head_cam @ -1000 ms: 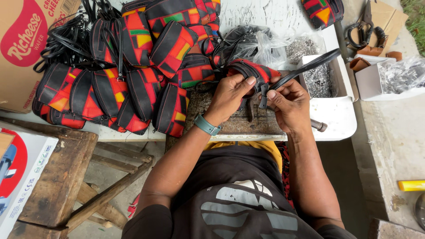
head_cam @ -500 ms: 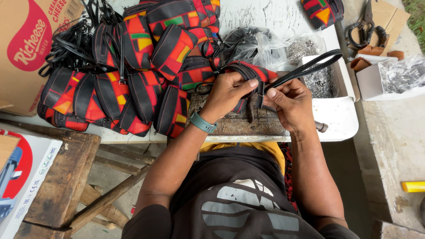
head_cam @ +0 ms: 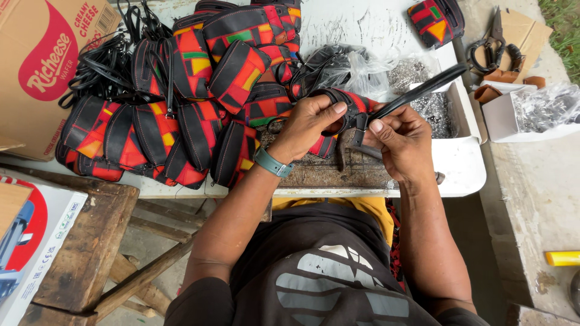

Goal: The person attaches black wrist straps to small patchwork zippered pouches. They take a strap and a metal fastener from a box, fit the fastener through the pouch corner and strap loop, and use a hammer to set the rivet, placing finished pouches on the table pile and repeating with the next pouch.

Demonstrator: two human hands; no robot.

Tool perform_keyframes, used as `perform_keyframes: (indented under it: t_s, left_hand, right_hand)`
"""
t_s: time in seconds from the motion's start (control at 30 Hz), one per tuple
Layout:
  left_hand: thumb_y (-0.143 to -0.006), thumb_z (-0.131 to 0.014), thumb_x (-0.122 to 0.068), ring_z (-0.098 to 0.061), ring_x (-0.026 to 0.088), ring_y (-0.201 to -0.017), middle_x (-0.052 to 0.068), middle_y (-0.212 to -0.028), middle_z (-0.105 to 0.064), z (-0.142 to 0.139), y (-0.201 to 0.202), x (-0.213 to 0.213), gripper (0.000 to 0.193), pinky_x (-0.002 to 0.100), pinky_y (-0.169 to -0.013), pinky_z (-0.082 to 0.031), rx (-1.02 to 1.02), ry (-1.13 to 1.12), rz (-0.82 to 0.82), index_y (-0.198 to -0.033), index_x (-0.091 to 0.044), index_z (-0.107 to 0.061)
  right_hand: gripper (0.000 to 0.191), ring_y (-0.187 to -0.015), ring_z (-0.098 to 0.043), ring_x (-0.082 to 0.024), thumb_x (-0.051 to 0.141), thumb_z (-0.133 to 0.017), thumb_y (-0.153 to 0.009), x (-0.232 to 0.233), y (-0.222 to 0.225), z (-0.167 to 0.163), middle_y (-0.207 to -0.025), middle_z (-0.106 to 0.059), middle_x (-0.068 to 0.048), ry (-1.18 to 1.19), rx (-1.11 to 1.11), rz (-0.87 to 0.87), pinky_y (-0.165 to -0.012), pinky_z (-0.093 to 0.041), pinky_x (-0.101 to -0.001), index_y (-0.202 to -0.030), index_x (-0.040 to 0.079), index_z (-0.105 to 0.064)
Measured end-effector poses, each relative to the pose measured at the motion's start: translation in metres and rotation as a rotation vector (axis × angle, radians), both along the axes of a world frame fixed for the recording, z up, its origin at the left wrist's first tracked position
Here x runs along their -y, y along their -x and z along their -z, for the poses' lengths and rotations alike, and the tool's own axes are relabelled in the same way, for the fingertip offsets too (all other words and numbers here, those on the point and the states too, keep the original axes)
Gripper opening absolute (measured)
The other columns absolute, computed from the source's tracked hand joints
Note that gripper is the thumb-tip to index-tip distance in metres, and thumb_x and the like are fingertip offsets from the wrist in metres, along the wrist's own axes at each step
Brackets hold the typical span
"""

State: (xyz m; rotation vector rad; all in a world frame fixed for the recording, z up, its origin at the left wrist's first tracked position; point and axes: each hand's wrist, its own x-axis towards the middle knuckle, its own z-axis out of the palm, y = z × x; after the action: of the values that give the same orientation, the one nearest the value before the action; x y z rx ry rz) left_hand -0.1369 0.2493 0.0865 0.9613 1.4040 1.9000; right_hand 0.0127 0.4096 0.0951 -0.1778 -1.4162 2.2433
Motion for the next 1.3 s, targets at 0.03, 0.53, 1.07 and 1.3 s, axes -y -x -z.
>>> perform_keyframes:
  t_s: [0.03,0.53,1.07,1.3]
  left_hand:
    - [-0.105,-0.066,-0.031,-0.048,0.001,-0.076,-0.007,-0.083,-0.056,0.002,0.000,-0.001,0.032,0.022,-0.065,-0.045,-0.041,-0.003,-0.014,-0.093,-0.002,-0.069]
    - [-0.096,-0.075,-0.026,-0.069,0.005,-0.082,0.003,-0.091,-0.077,-0.008,-0.010,-0.004,0.029,0.024,-0.072,-0.057,-0.258,0.027,-0.110,-0.099,0.002,-0.073]
    - [-0.101,-0.068,-0.024,-0.051,0.001,-0.073,-0.005,-0.081,-0.064,-0.009,-0.004,-0.008,0.028,0.022,-0.060,-0.043,-0.092,0.083,-0.022,-0.101,0.003,-0.074]
    - [-0.104,-0.064,-0.024,-0.050,0.001,-0.079,-0.006,-0.086,-0.062,-0.005,0.001,-0.004,0.026,0.023,-0.066,-0.044,0.014,-0.002,0.039,-0.102,0.001,-0.071]
  right_hand:
    - [0.023,-0.080,-0.076,-0.019,0.000,-0.072,-0.094,-0.001,0.000,0.001,-0.095,-0.075,-0.013,0.023,0.004,-0.009,-0.074,-0.066,-0.0326,-0.116,-0.003,-0.066]
    - [0.021,-0.085,-0.066,-0.010,-0.006,-0.084,-0.092,0.009,-0.010,0.000,-0.096,-0.072,-0.010,-0.712,0.058,0.240,-0.076,-0.055,-0.0241,-0.102,-0.002,-0.066]
    - [0.015,-0.089,-0.072,-0.013,-0.002,-0.077,-0.097,-0.005,0.001,0.001,-0.097,-0.072,-0.012,-0.540,0.012,0.143,-0.079,-0.059,-0.0260,-0.103,-0.003,-0.064]
    - [0.014,-0.093,-0.075,-0.017,-0.002,-0.074,-0.097,-0.004,0.000,-0.005,-0.109,-0.073,-0.013,-0.523,-0.010,0.120,-0.082,-0.062,-0.0284,-0.105,-0.004,-0.063]
